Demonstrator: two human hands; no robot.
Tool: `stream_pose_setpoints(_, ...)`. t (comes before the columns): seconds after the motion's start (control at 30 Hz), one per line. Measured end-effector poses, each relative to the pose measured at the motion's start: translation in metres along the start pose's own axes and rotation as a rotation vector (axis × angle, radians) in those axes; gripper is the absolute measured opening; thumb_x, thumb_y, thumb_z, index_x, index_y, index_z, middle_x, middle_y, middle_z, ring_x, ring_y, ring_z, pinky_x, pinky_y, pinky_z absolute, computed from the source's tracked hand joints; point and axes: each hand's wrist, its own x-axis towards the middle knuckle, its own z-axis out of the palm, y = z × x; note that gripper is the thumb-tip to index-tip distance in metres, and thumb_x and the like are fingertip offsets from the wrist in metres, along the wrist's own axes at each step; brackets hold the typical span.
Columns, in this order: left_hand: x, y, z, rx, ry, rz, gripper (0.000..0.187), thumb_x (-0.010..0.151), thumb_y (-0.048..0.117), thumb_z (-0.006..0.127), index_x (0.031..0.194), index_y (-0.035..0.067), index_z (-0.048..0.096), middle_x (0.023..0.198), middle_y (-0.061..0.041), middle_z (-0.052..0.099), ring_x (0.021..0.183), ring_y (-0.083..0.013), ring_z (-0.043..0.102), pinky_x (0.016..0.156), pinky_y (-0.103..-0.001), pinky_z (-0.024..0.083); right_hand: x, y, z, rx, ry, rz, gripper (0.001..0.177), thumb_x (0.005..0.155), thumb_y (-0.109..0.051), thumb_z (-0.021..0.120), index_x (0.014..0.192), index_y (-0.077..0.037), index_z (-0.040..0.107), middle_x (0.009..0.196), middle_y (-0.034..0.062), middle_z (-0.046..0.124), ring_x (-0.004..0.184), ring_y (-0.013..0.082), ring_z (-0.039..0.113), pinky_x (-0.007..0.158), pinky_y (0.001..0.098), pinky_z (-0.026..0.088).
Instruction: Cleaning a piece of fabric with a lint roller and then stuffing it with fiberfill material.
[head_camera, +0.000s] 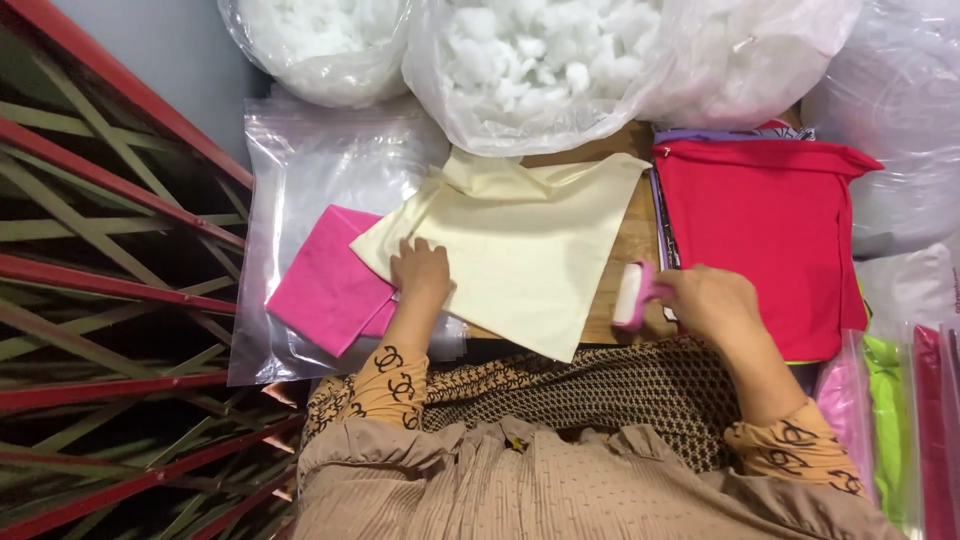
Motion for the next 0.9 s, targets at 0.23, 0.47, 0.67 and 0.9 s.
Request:
stream_pose_setpoints(0.23, -0.04, 0.036, -0.052, -0.145, 0.036, 0.083, 0.086, 0.079, 0.018, 0.086, 0.153, 0.006, 0.044, 0.159, -0.031, 0.034, 0.148, -0.052, 0.027, 0.111, -0.063, 0.038, 0.059, -0.099, -0.022, 0.332, 0.125, -0.211, 0.038, 0.094, -0.037, 0.065, 0.131, -0.03, 0.067, 0.101, 0.0159, 0.075, 0.103, 0.0379, 0.073, 0.088, 0.0483, 0.057)
stream_pose_setpoints(0.47, -0.015, 0.03, -0.035, -0.187, -0.072, 0.048, 0.099, 0.073, 0.014, 0.089, 0.157, 0.009, 0.037, 0.164, -0.03, 0.023, 0.147, -0.0565, 0.024, 0.099, -0.073, 0.046, 0.093, -0.055, -0.01, 0.4, 0.072, -0.235, 0.038, 0.097, -0.033, 0.062, 0.135, -0.029, 0.064, 0.107, 0.0223, 0.073, 0.108, 0.0437, 0.07, 0.092, 0.0533, 0.055)
stream_pose_setpoints(0.67, -0.018, 0.036, -0.038, -0.114, -0.077, 0.058, 0.093, 0.079, 0.021, 0.085, 0.157, 0.01, 0.036, 0.164, -0.029, 0.023, 0.147, -0.0542, 0.025, 0.099, -0.073, 0.045, 0.037, 0.03, -0.033, 0.173, -0.033, 0.004, 0.035, 0.096, -0.04, 0.061, 0.13, -0.033, 0.069, 0.11, 0.0153, 0.078, 0.112, 0.0369, 0.073, 0.094, 0.0488, 0.056)
stream_pose_setpoints(0.9, -0.056, 0.06, -0.052, -0.048, -0.121, 0.119, 0.089, 0.09, 0.042, 0.073, 0.162, 0.016, 0.028, 0.169, -0.022, 0.017, 0.154, -0.0477, 0.016, 0.117, -0.067, 0.025, 0.055, -0.046, 0.003, 0.427, -0.097, -0.189, 0.045, 0.099, -0.038, 0.058, 0.144, -0.034, 0.053, 0.12, 0.0192, 0.071, 0.116, 0.0426, 0.067, 0.097, 0.0548, 0.052)
